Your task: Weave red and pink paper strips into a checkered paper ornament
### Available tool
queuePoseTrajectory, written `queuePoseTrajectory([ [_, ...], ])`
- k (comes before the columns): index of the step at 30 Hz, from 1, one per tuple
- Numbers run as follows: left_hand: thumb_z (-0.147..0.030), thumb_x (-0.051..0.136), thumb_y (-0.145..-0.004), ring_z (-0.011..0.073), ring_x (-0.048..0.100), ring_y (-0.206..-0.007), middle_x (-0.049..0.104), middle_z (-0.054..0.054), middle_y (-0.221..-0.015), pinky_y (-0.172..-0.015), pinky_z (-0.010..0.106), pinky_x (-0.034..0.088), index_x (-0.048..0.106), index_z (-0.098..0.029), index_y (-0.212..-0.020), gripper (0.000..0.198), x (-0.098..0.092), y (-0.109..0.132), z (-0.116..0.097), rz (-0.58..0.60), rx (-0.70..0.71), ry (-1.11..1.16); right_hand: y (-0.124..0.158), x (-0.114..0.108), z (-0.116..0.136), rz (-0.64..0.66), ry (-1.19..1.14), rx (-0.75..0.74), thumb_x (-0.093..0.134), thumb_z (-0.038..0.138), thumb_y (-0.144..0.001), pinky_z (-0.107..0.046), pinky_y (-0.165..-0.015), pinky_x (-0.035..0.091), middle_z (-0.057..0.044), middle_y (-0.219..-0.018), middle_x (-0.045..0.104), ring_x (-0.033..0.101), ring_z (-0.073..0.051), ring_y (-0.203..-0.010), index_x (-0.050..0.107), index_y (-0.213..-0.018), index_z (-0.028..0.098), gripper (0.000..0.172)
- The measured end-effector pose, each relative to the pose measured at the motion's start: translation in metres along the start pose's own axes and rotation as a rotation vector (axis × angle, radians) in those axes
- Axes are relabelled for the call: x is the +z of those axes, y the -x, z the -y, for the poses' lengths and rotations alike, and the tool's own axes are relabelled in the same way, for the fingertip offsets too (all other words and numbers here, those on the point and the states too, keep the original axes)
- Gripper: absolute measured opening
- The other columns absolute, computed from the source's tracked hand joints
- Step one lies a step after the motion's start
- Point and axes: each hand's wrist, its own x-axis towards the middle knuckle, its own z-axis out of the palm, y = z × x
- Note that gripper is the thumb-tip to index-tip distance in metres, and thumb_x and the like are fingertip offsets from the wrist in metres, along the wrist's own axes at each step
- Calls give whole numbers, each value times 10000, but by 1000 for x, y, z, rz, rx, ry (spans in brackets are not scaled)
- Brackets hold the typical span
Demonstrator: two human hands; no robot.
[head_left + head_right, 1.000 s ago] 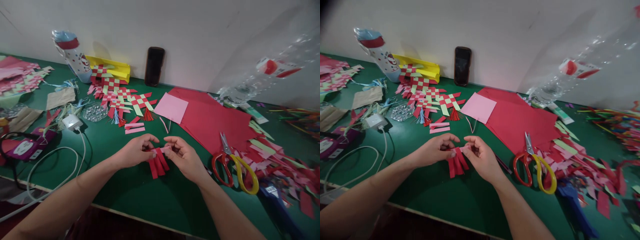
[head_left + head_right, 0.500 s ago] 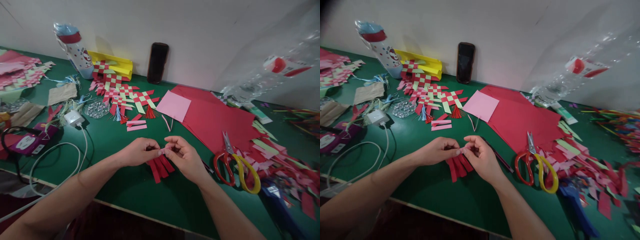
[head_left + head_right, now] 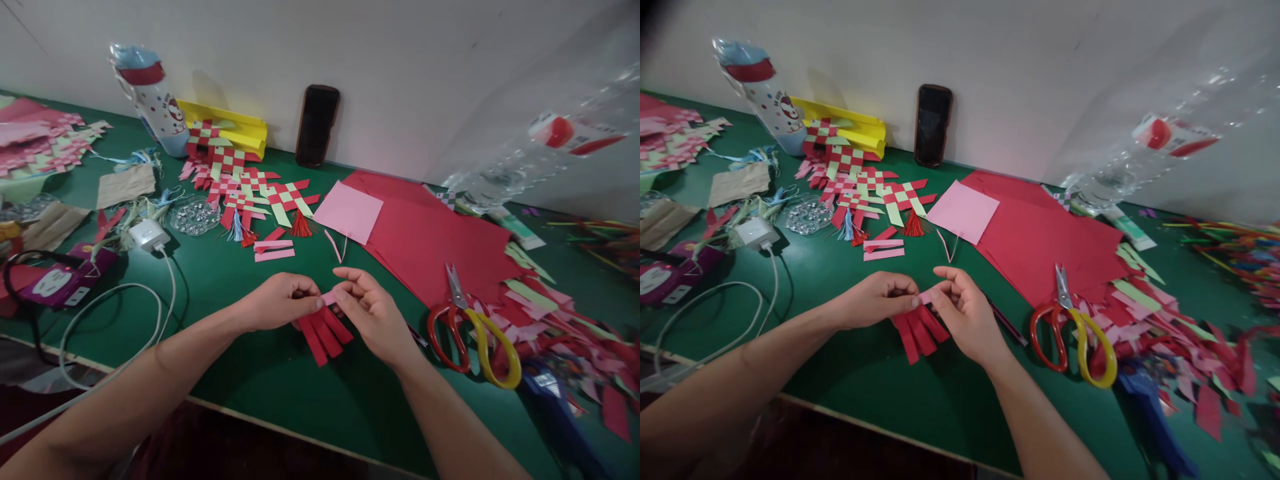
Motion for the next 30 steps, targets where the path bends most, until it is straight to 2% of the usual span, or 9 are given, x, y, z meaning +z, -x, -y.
queuePoseTrajectory([
  [3, -391, 636, -852, 77, 484, -562, 525, -35, -638, -524, 197, 413, 595, -147, -786, 256, 0, 0, 1, -49, 17, 54, 0, -1, 0, 50, 7, 30, 583, 500, -884, -276, -669, 526, -31, -878, 668, 630, -148, -750, 553, -1167, 204, 411],
  [6, -425, 620, -864, 92, 547, -594, 589, -2, -692, -555, 214, 454, 587, -145, -824, 285, -1, -1, 3, -102, 42, 115, 1, 1, 0, 96, 39, 23, 572, 524, -885, -262, -644, 509, -17, -818, 657, 611, -147, -722, 618, -981, 207, 334],
  [10, -425, 632, -855, 96, 565, -593, 605, 10, -697, -562, 225, 460, 575, -148, -810, 287, -1, -2, 4, -128, 66, 132, 2, 2, 0, 55, 162, -15, 542, 500, -908, -243, -576, 440, 12, -701, 588, 514, -125, -621, 627, -812, 208, 319],
  [13, -412, 638, -847, 82, 521, -552, 572, -6, -657, -521, 215, 412, 576, -149, -787, 276, 0, -1, 3, -128, 75, 112, 3, 3, 1, 44, 192, -27, 547, 470, -904, -239, -544, 397, 26, -653, 541, 463, -118, -584, 612, -758, 210, 305],
  [17, -384, 635, -845, 66, 433, -510, 473, -42, -585, -472, 207, 323, 540, -161, -723, 272, 2, -1, 1, -141, 84, 68, 4, 4, 2, 70, 161, -15, 549, 447, -907, -237, -538, 381, 32, -643, 525, 453, -114, -581, 598, -741, 209, 295],
  [23, -378, 565, -893, 66, 378, -534, 435, -43, -601, -486, 214, 293, 515, -166, -682, 303, 3, 0, -3, -209, 148, -53, 4, 6, -1, 108, 115, 11, 550, 452, -917, -239, -570, 408, 26, -672, 550, 481, -118, -615, 620, -784, 205, 288],
  [27, -374, 560, -909, 56, 396, -500, 415, -55, -578, -467, 194, 304, 489, -171, -681, 314, 4, 1, -2, -223, 145, -41, 5, 6, -2, 113, 102, 15, 548, 454, -920, -235, -567, 401, 29, -671, 542, 473, -114, -611, 614, -780, 204, 294],
  [30, -389, 521, -940, 59, 472, -464, 455, -62, -549, -450, 171, 353, 475, -180, -725, 304, 6, 1, 1, -216, 138, -20, 5, 6, -2, 113, 100, 19, 547, 462, -919, -231, -553, 386, 31, -663, 530, 456, -109, -597, 608, -778, 200, 303],
])
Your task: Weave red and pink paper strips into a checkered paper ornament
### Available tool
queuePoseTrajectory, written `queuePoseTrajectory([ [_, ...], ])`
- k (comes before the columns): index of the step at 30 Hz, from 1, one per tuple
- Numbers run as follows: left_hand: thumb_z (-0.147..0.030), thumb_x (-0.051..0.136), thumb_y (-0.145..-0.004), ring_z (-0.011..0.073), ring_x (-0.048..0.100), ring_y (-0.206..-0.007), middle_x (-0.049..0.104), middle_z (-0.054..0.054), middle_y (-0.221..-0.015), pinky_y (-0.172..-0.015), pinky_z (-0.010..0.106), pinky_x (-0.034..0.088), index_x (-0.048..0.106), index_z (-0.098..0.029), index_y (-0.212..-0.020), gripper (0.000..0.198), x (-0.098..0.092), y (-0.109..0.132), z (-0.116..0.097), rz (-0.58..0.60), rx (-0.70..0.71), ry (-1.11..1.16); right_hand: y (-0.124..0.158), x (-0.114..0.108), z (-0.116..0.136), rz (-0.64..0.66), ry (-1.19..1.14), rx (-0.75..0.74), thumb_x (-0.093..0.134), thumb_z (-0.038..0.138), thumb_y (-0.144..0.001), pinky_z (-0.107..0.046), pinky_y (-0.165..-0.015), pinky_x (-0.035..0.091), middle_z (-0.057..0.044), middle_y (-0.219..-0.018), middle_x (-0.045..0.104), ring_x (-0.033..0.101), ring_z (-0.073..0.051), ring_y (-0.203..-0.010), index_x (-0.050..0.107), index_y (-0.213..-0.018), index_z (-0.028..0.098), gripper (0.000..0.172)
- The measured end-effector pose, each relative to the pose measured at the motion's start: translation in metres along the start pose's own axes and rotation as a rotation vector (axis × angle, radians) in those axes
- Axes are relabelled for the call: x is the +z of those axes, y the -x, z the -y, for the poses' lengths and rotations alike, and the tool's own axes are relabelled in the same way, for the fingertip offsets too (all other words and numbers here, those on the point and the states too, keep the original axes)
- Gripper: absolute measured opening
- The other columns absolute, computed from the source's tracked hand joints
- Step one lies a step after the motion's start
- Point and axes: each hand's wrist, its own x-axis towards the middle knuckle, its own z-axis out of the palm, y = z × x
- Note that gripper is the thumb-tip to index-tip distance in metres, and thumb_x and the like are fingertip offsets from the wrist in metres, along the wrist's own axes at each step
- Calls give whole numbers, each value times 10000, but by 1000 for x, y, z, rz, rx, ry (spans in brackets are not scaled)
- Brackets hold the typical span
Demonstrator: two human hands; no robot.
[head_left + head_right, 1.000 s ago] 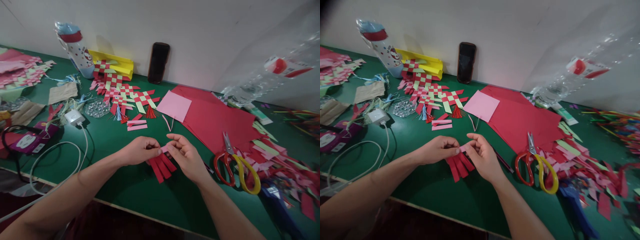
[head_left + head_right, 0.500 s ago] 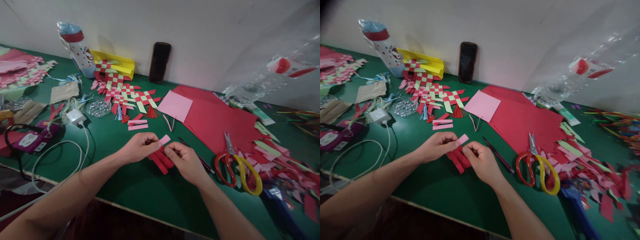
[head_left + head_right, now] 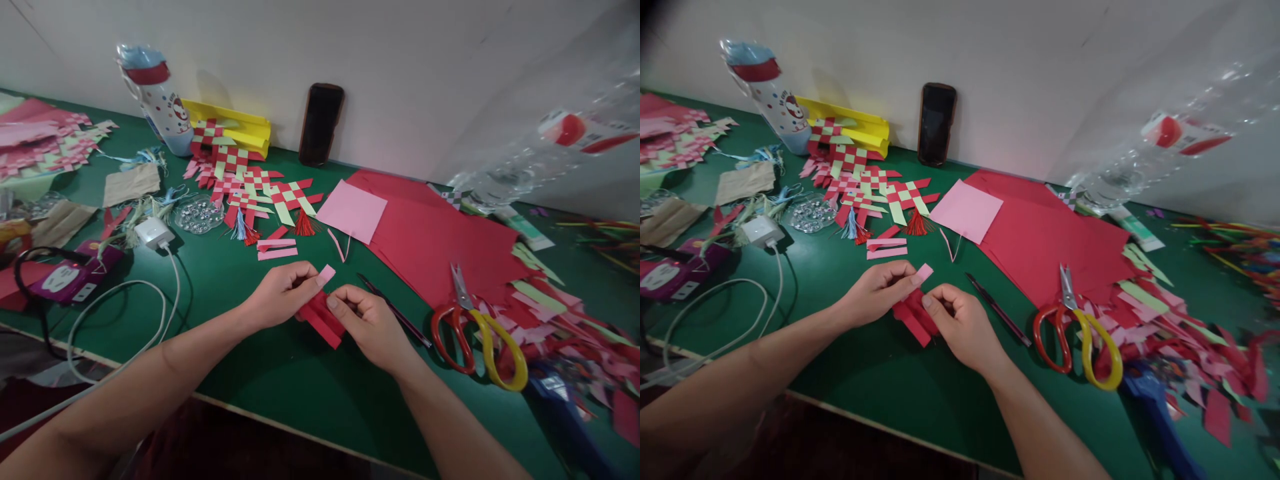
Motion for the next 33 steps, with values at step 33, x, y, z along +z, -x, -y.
queuePoseTrajectory([
  [33, -350, 527, -964, 88, 557, -653, 643, -30, -780, -603, 180, 426, 615, -188, -918, 190, -2, 0, 13, -132, 326, -367, 2, 5, 10, 149, -175, 204, 660, 493, -820, -230, -530, 478, -16, -702, 687, 610, -110, -571, 653, -794, 164, 331],
])
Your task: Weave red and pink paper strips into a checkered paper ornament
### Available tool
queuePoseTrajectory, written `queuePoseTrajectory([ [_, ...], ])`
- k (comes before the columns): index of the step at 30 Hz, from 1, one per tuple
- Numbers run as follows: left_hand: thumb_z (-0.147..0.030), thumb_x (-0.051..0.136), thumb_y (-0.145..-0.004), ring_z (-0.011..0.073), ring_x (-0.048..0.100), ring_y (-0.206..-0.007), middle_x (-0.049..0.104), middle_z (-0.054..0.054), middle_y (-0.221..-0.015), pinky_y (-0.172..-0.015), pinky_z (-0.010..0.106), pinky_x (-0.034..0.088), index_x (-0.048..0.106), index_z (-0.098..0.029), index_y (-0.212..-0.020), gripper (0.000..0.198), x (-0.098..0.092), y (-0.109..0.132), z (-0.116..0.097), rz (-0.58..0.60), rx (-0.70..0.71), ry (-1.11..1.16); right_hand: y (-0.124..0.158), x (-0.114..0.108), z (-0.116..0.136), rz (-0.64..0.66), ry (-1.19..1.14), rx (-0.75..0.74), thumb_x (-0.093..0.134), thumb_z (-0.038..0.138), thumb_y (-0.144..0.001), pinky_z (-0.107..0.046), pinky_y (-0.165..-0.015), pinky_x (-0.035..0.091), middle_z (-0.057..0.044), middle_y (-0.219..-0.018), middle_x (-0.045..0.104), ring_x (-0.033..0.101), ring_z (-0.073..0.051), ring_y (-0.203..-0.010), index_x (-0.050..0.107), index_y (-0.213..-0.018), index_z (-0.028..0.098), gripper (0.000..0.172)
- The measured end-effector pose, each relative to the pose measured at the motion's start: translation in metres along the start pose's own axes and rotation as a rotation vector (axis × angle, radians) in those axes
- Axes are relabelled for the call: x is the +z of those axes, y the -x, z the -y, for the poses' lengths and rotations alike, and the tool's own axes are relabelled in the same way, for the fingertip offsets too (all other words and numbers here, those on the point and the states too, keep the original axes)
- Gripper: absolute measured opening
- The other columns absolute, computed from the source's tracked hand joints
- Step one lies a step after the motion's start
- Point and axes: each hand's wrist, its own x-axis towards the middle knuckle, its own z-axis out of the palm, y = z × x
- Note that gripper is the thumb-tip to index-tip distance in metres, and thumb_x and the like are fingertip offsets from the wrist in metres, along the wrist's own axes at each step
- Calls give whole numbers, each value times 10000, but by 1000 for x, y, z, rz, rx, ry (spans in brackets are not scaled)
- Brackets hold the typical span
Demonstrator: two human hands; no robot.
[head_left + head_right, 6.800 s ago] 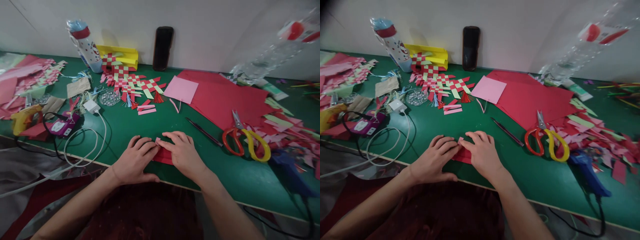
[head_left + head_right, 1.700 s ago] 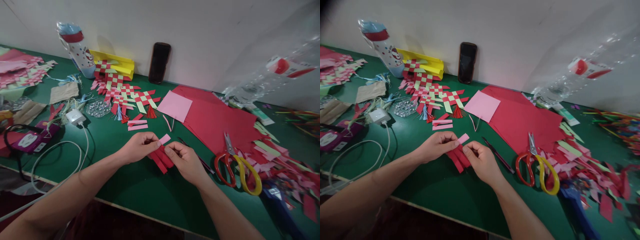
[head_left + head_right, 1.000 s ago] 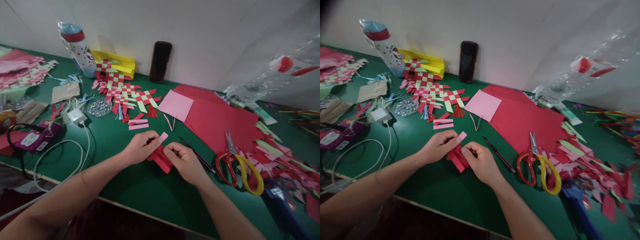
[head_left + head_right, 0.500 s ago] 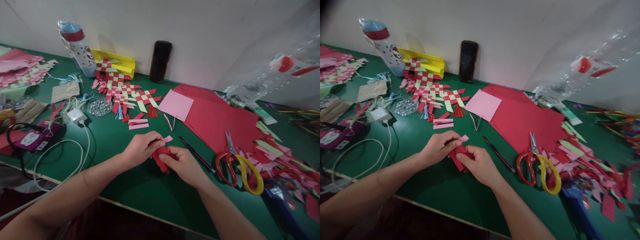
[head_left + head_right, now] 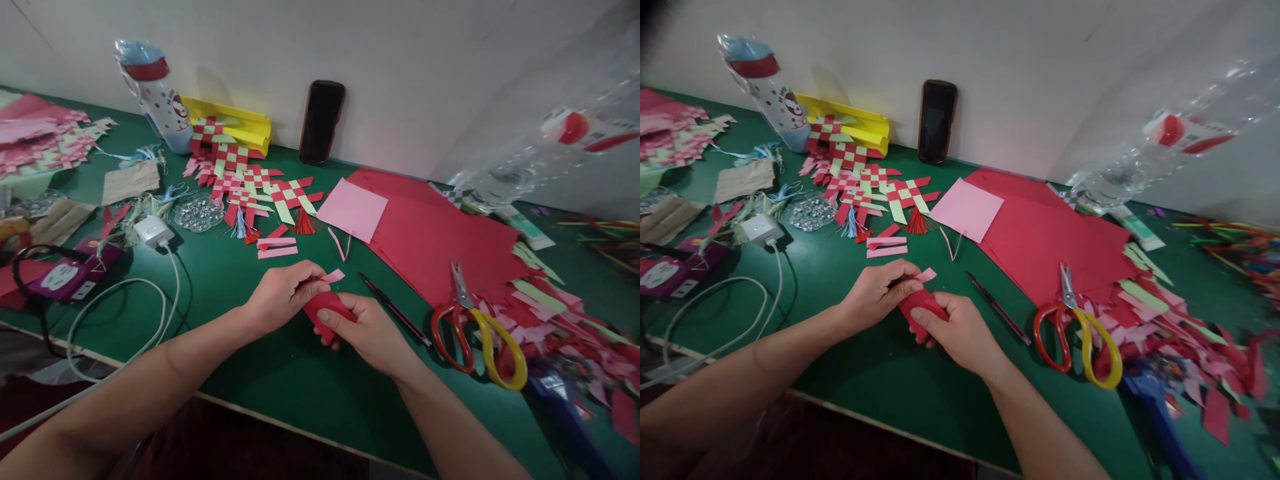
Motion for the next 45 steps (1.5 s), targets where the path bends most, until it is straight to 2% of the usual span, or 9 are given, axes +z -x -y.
queuePoseTrajectory([
  [10, -346, 544, -940, 93, 547, -654, 633, -23, -775, -602, 192, 419, 619, -185, -903, 181, 2, -2, 0, -62, -35, 50, -1, 2, -2, -44, -22, -57, 648, 560, -825, -233, -531, 480, 9, -644, 636, 583, -102, -541, 637, -811, 169, 392],
  [16, -398, 547, -951, 89, 500, -550, 567, -54, -659, -531, 194, 374, 597, -193, -1073, 244, -8, 8, -14, -122, -31, 44, 8, 12, 4, -111, -38, -63, 682, 572, -793, -215, -458, 430, 17, -651, 603, 527, -88, -514, 613, -809, 168, 411],
  [19, -378, 512, -970, 94, 513, -532, 569, -60, -653, -520, 198, 389, 560, -198, -1157, 264, -19, 32, -20, -109, -45, 25, 19, 15, 4, -52, -14, -19, 683, 564, -799, -209, -463, 426, 16, -666, 604, 530, -87, -529, 613, -818, 163, 407],
  [22, -327, 436, -1003, 116, 630, -669, 640, -25, -774, -655, 230, 504, 520, -199, -1191, 242, -28, 69, -16, -121, -84, -39, 29, 20, 2, 17, 73, 45, 656, 541, -829, -201, -466, 412, 21, -637, 599, 523, -81, -515, 617, -825, 161, 382],
  [28, -200, 503, -966, 202, 637, -1012, 695, 76, -1044, -918, 352, 528, 620, -181, -1108, 185, -27, 145, -1, -135, 340, -512, 28, 43, 2, 178, 255, 177, 638, 480, -846, -186, -449, 398, 45, -542, 565, 507, -77, -451, 624, -815, 164, 318],
  [33, -293, 562, -960, 235, 575, -1198, 698, 60, -1183, -1089, 432, 421, 616, -201, -1237, 297, -23, 169, 7, -35, 401, -646, 24, 59, 11, 187, 470, 179, 593, 473, -879, -203, -449, 412, 33, -552, 583, 541, -101, -449, 644, -866, 182, 296],
  [39, -379, 591, -955, 225, 555, -1232, 692, 39, -1212, -1148, 436, 349, 620, -208, -1241, 335, -19, 170, 15, -18, 407, -678, 33, 37, 10, -36, 968, -37, 576, 474, -898, -268, -515, 417, -2, -648, 676, 633, -175, -579, 638, -1116, 205, 352],
  [42, -383, 607, -944, 220, 559, -1226, 670, 45, -1237, -1153, 437, 349, 628, -216, -1228, 329, -21, 171, 14, -5, 394, -695, 40, 29, -5, -253, 1133, -381, 513, 411, -945, -358, -733, 519, -80, -968, 731, 681, -225, -840, 650, -1123, 209, 302],
  [45, -409, 609, -941, 225, 538, -1248, 657, 38, -1254, -1173, 452, 318, 611, -238, -1262, 363, -23, 173, 13, 10, 394, -718, 46, 40, -21, -251, 1160, -655, 470, 302, -981, -431, -927, 504, -97, -1099, 708, 622, -246, -1047, 654, -1156, 198, 274],
])
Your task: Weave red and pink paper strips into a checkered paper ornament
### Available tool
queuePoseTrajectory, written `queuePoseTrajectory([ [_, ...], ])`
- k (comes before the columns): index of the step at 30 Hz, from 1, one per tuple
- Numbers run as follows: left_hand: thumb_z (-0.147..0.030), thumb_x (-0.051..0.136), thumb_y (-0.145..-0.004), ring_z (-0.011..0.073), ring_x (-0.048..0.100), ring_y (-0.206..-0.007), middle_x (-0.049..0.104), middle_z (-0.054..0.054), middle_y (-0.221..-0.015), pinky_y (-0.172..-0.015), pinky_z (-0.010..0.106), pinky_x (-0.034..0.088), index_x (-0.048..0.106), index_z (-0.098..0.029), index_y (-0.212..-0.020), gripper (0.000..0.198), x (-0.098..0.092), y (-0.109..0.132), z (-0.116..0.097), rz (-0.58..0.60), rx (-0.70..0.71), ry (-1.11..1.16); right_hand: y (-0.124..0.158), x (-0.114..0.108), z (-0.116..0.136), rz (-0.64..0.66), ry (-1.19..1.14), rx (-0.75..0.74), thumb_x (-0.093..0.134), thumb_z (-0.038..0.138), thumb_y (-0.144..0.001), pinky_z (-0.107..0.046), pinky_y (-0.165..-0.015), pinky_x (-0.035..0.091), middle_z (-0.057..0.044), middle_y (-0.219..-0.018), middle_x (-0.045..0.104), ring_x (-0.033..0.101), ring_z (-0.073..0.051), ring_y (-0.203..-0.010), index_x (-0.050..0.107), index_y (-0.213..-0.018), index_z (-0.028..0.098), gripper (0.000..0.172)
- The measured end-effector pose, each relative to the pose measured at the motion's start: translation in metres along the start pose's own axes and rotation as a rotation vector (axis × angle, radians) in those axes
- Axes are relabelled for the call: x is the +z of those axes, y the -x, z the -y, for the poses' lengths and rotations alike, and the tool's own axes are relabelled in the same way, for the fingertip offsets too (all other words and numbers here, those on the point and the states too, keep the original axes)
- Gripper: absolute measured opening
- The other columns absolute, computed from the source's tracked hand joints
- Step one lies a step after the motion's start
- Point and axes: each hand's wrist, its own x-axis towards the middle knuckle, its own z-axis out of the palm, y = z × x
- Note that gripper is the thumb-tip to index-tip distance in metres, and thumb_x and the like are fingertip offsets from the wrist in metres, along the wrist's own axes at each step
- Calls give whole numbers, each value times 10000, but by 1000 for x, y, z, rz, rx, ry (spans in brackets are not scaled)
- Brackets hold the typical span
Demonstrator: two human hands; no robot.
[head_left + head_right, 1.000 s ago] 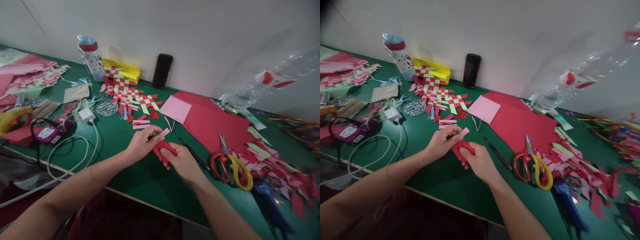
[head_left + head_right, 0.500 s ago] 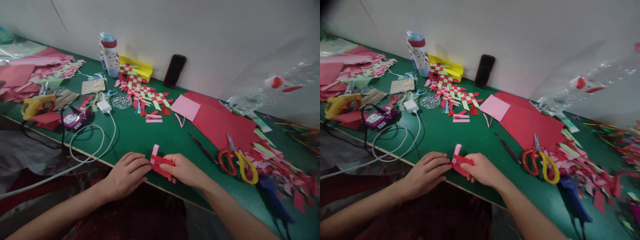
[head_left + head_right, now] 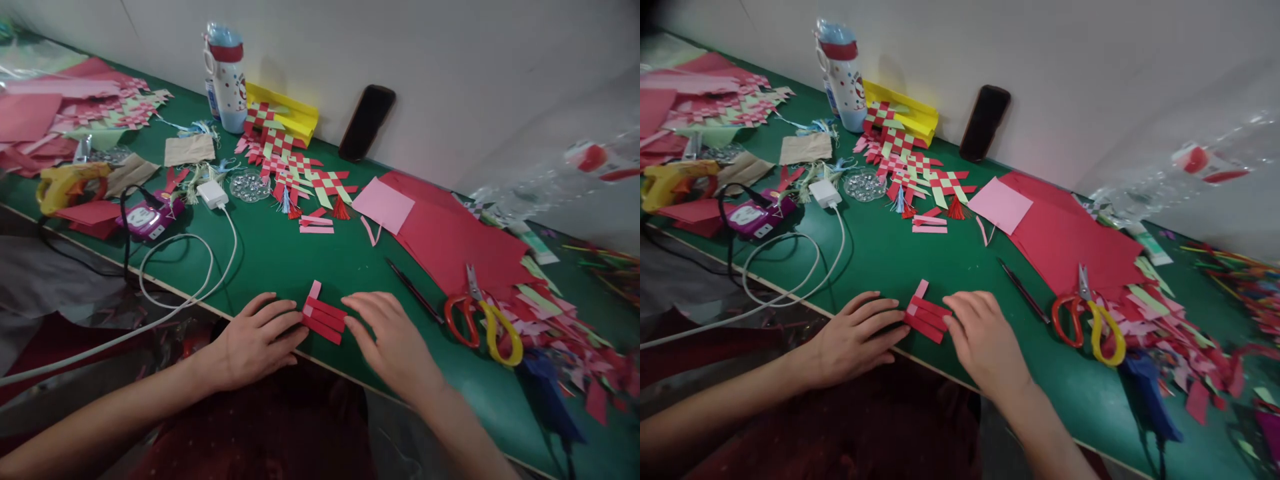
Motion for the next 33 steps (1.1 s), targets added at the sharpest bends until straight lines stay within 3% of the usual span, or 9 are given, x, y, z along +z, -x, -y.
queuePoseTrajectory([
  [3, -450, 608, -934, 245, 516, -1274, 640, 50, -1281, -1178, 477, 302, 591, -245, -1300, 420, 0, 1, 1, 42, 26, -38, 7, 16, 14, -2, 0, -53, 487, 272, -975, -466, -983, 484, -105, -1204, 678, 568, -259, -1133, 646, -1223, 208, 301],
  [9, -479, 604, -929, 252, 518, -1275, 638, 56, -1291, -1183, 495, 287, 568, -237, -1334, 473, 3, 1, 3, 66, 27, -61, 11, 34, 19, 16, -14, 19, 503, 328, -982, -489, -1000, 454, -98, -1259, 661, 537, -279, -1188, 618, -1283, 227, 338],
  [17, -482, 586, -938, 253, 530, -1266, 633, 50, -1293, -1190, 505, 265, 552, -269, -1350, 465, 3, -1, 1, 103, -2, -59, 13, 35, 15, -26, -44, 33, 541, 312, -959, -475, -985, 470, -106, -1254, 656, 531, -273, -1192, 608, -1298, 220, 358],
  [22, -488, 588, -933, 265, 520, -1280, 582, 66, -1377, -1166, 505, 298, 566, -273, -1332, 453, 1, -4, 0, 123, -10, -82, 19, 31, 18, -61, -80, -9, 561, 213, -933, -502, -998, 465, -81, -1232, 657, 513, -275, -1210, 721, -1081, 266, 224],
  [30, -543, 572, -927, 285, 400, -1378, 581, 46, -1406, -1212, 548, 108, 549, -226, -1336, 518, -8, -15, 7, 210, 52, -44, 23, 32, 17, -59, -71, -29, 590, 199, -921, -503, -979, 469, -71, -1194, 670, 494, -284, -1198, 732, -1028, 256, 186],
  [33, -518, 576, -931, 282, 406, -1376, 567, 69, -1420, -1214, 536, 104, 505, -198, -1382, 557, -9, -18, 10, 228, 54, -18, 26, 29, 16, -42, -52, -24, 590, 198, -922, -502, -990, 459, -72, -1208, 664, 491, -280, -1205, 733, -1042, 265, 198],
])
